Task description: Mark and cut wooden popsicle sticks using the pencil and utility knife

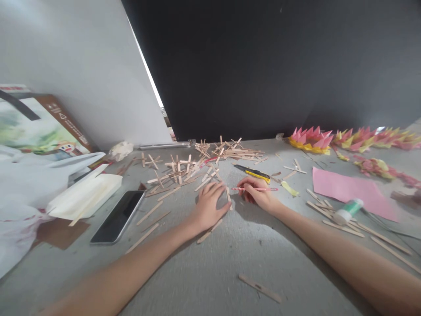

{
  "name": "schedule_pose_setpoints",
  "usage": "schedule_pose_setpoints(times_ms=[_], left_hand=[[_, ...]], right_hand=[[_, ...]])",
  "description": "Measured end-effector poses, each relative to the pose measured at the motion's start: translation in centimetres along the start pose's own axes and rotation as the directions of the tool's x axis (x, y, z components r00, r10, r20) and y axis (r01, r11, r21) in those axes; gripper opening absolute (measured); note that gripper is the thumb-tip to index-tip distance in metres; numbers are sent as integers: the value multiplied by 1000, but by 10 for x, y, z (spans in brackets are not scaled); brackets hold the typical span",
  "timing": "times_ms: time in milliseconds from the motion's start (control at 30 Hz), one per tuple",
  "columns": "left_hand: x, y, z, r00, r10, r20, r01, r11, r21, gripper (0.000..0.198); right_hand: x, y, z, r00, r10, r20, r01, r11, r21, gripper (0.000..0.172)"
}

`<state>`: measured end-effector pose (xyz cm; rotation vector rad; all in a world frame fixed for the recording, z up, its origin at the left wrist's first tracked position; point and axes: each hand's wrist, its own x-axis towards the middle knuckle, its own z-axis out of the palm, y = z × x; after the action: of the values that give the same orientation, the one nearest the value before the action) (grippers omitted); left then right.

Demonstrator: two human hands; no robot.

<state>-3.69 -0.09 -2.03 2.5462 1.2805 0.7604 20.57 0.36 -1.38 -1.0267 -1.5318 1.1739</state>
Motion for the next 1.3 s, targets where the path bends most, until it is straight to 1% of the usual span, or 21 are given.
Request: schedule_pose_setpoints(times_ms=[67, 167, 300, 400, 500, 667, 1000, 1167, 1300], left_hand=[[-1, 0, 0, 999, 30, 43, -31, 999, 26, 51], [-2, 2, -1, 995, 50, 82, -55, 997, 56, 46], [-1, 5, -4, 994, 41, 100, -49, 996, 78, 43], [0, 7, -6, 995, 39, 91, -46, 996, 78, 47], [1, 10, -8, 994, 30, 102, -37, 997, 73, 54], [1, 11, -10, 993, 9, 120, -17, 998, 67, 54], [0, 10, -8, 995, 24, 98, -30, 997, 64, 52], [-1, 7, -6, 996, 32, 88, -37, 998, 51, 51], [0, 6, -7, 993, 38, 109, -43, 998, 39, 47]], right_hand=[[-1, -3, 0, 1000, 12, 15, -13, 1000, 21, 23], [-1, -4, 1, 999, 34, 36, -36, 998, 59, 29], [-1, -4, 0, 996, 30, 83, -31, 999, 14, 40], [-1, -5, -1, 992, 16, 126, -11, 999, -37, 46], [-1, -6, -1, 990, -6, 141, 13, 999, -48, 49], [-1, -5, -1, 989, -11, 147, 20, 998, -55, 46], [-1, -4, 1, 991, -20, 136, 29, 997, -69, 35], [-1, -4, 1, 990, -22, 139, 34, 996, -88, 33], [-2, -7, 1, 990, -11, 140, 28, 993, -114, 33]])
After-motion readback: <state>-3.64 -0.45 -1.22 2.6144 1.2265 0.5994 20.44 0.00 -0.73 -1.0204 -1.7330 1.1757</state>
